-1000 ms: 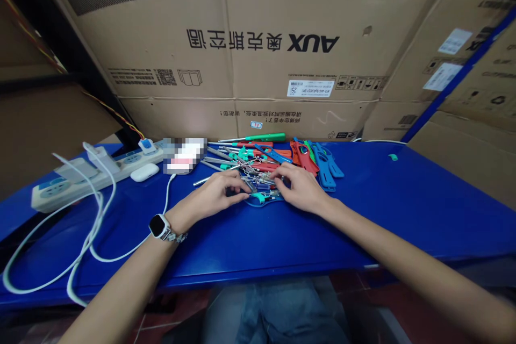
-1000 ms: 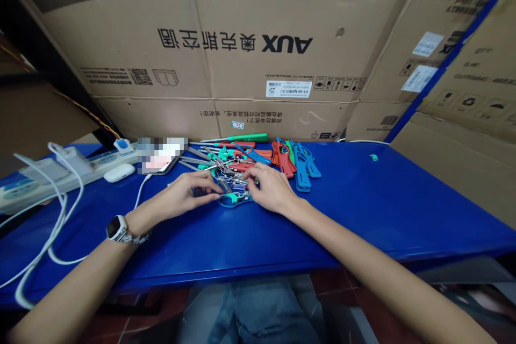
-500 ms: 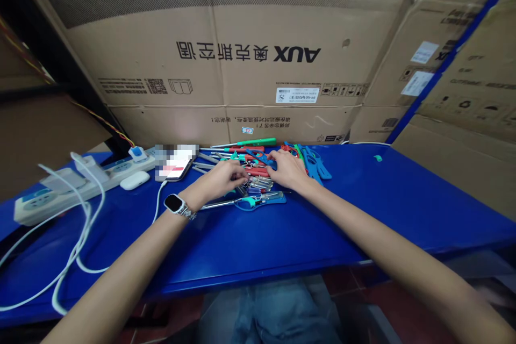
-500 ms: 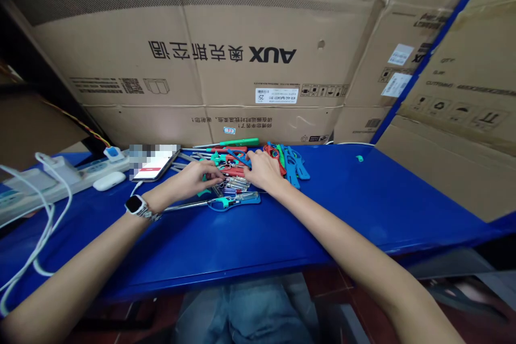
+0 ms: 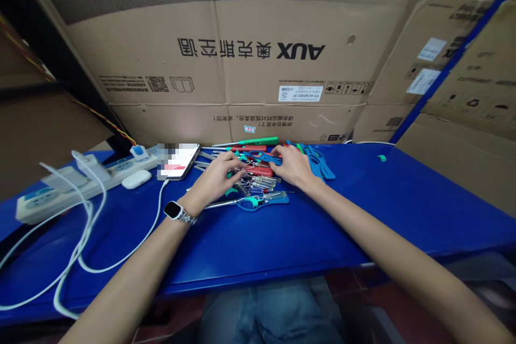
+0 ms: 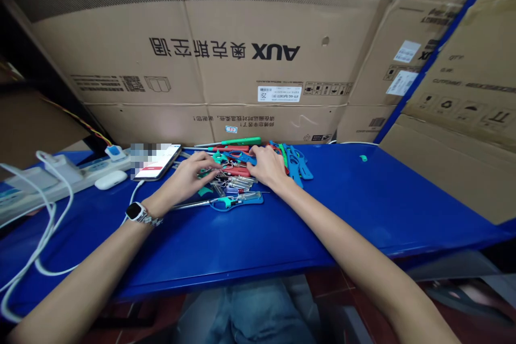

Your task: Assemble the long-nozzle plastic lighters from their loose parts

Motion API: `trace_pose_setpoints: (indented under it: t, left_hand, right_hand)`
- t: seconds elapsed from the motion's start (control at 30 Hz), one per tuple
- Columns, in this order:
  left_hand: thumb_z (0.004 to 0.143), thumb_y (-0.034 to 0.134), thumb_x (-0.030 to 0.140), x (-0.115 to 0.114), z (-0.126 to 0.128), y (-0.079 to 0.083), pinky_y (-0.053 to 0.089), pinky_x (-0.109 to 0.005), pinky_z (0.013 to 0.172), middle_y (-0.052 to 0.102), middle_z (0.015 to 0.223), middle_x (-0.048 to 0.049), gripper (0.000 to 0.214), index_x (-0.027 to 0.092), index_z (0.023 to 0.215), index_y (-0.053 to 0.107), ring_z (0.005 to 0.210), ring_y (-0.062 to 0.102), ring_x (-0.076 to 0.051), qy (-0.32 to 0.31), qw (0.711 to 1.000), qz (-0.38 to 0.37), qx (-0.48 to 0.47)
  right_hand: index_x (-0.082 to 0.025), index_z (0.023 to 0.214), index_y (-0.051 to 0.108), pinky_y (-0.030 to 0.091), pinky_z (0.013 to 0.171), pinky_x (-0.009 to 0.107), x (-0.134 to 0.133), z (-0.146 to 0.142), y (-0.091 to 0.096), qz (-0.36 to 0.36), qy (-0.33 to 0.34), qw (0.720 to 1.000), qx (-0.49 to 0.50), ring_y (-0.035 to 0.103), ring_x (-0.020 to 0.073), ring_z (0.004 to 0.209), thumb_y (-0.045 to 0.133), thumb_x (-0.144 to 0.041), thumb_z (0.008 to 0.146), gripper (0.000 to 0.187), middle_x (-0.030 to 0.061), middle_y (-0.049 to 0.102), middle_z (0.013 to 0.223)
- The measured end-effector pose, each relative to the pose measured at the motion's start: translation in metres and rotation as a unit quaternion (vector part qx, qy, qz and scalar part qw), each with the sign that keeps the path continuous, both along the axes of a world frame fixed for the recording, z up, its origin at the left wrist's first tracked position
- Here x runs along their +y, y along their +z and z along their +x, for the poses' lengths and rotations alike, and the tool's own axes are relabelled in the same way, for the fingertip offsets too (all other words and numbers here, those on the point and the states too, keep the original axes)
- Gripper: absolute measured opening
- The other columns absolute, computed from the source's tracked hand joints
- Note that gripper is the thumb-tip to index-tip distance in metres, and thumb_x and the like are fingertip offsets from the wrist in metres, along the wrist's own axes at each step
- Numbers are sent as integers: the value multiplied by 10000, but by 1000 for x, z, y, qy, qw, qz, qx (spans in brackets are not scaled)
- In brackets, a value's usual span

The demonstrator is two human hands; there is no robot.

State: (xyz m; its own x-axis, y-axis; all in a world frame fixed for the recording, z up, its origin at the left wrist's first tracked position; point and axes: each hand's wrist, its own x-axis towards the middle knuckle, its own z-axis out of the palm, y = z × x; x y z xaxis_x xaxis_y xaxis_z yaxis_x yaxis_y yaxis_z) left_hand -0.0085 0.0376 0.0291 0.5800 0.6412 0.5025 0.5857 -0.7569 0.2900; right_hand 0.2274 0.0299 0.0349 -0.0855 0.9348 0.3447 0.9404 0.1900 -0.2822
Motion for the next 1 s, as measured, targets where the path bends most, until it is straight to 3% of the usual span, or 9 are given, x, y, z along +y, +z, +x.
trace_pose_setpoints:
  t: [0.13, 0.27, 0.4, 0.53, 0.73, 1.0]
  left_hand:
    - [942, 583, 280, -18, -9, 11, 442, -446, 1021, 554, 1254, -95, 275, 210, 1207, 606, 1196, 513, -256, 13, 998, 63, -14]
    - [959, 568, 294, -33, -16, 9, 479, -420, 1007, 622, 1249, -94, 343, 213, 1292, 555, 1166, 585, -235, -39, 999, 18, -3]
    - [938, 605, 349, -39, -21, 2, 516, -406, 970, 671, 1210, -82, 396, 231, 1314, 560, 1113, 639, -231, -51, 998, -30, -10]
    - [906, 643, 383, -39, -25, 0, 532, -372, 942, 696, 1202, -71, 382, 225, 1252, 612, 1098, 659, -232, -41, 997, -60, -17]
    - [839, 702, 439, -36, -32, 0, 543, -327, 798, 758, 1009, -64, 348, 186, 1078, 711, 888, 703, -219, -24, 991, -128, -32]
    - [830, 712, 365, -36, -34, -4, 531, -302, 783, 758, 910, -38, 209, 185, 934, 730, 828, 697, -187, -41, 976, -211, -23]
  right_hand:
    - [-214, 1051, 645, 477, 835, 345, -27, 6, 3, -10, 118, 983, 139, 626, 191, 947, 612, -317, 849, 229, 49, 709, 1091]
    - [-179, 959, 654, 458, 705, 289, -41, 13, 1, -84, 231, 936, 251, 587, 140, 751, 588, -378, 872, 227, 32, 698, 922]
    - [-173, 849, 622, 464, 668, 280, -37, 13, -8, -162, 240, 901, 323, 588, 140, 706, 552, -489, 886, 326, 14, 651, 784]
    - [-184, 911, 606, 500, 658, 297, -31, 10, -17, -212, 210, 878, 375, 625, 160, 703, 528, -525, 894, 350, 23, 661, 794]
    - [-190, 1083, 623, 498, 761, 310, -43, 12, -19, -112, 234, 929, 263, 634, 170, 841, 615, -443, 875, 328, 42, 692, 988]
    - [-223, 1071, 690, 466, 892, 365, -54, 21, -20, -52, 251, 961, 108, 598, 211, 1040, 718, -398, 836, 294, 55, 676, 1082]
